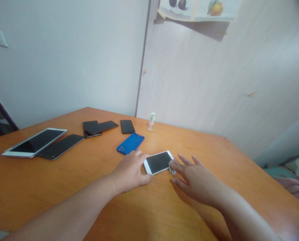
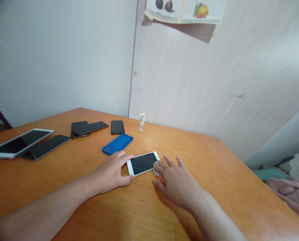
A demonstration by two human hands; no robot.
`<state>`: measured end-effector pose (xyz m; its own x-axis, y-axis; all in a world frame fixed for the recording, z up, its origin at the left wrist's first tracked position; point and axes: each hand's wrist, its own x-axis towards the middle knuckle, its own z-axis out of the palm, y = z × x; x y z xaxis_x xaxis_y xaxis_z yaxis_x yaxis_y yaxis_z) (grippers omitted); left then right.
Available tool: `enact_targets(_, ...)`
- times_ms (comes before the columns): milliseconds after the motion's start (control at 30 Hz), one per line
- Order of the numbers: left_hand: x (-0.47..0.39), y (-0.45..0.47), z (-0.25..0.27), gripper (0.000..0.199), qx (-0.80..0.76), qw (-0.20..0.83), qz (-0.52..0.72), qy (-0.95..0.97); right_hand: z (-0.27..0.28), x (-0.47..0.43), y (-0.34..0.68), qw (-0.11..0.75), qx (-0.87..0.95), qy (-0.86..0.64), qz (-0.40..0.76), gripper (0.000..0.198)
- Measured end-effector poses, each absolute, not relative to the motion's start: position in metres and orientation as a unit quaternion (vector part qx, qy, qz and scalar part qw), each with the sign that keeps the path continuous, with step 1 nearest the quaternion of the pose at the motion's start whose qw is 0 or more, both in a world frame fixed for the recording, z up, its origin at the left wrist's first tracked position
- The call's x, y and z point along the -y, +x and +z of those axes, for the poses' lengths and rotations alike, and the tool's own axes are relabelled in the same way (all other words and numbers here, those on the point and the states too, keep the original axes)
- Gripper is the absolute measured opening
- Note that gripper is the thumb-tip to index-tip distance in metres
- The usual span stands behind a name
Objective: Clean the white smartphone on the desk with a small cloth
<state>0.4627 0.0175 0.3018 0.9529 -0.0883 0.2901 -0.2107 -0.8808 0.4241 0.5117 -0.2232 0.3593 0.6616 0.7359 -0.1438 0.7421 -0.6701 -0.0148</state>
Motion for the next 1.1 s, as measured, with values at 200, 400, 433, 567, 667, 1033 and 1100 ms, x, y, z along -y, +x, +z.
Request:
enact_targets(200,-0.017,0.462,0.301,0.051,0.085,0.231,0.137,0.959,0.355,0.215,0.501,0.015,-0.450,0.891,-0.055,0.057)
enact_targets(400,-0.016,0.461,0.303,0.050,0.080,0.232,0.132,0.961,0.357,0.217,0.505,0.037,-0.400,0.915,-0.048,0.054)
enact_targets(433,-0.016,0.461,0.303,0.050,0.080,0.233,0.131,0.960,0.356,0.216,0.504,0.034,-0.400,0.915,-0.048,0.055)
enact_targets(567,-0.017,0.462,0.301,0.049,0.085,0.236,0.139,0.958,0.353,0.210,0.494,-0.011,-0.458,0.887,-0.059,0.061)
enact_targets(667,-0.017,0.461,0.301,0.047,0.085,0.235,0.140,0.958,0.354,0.211,0.494,-0.017,-0.460,0.885,-0.070,0.060)
enact_targets(1033,-0.016,0.461,0.302,0.048,0.085,0.235,0.136,0.959,0.356,0.204,0.493,-0.038,-0.481,0.872,-0.077,0.049)
enact_targets(1100,-0.016,0.461,0.302,0.050,0.083,0.237,0.135,0.959,0.354,0.208,0.503,-0.017,-0.438,0.897,-0.058,0.048)
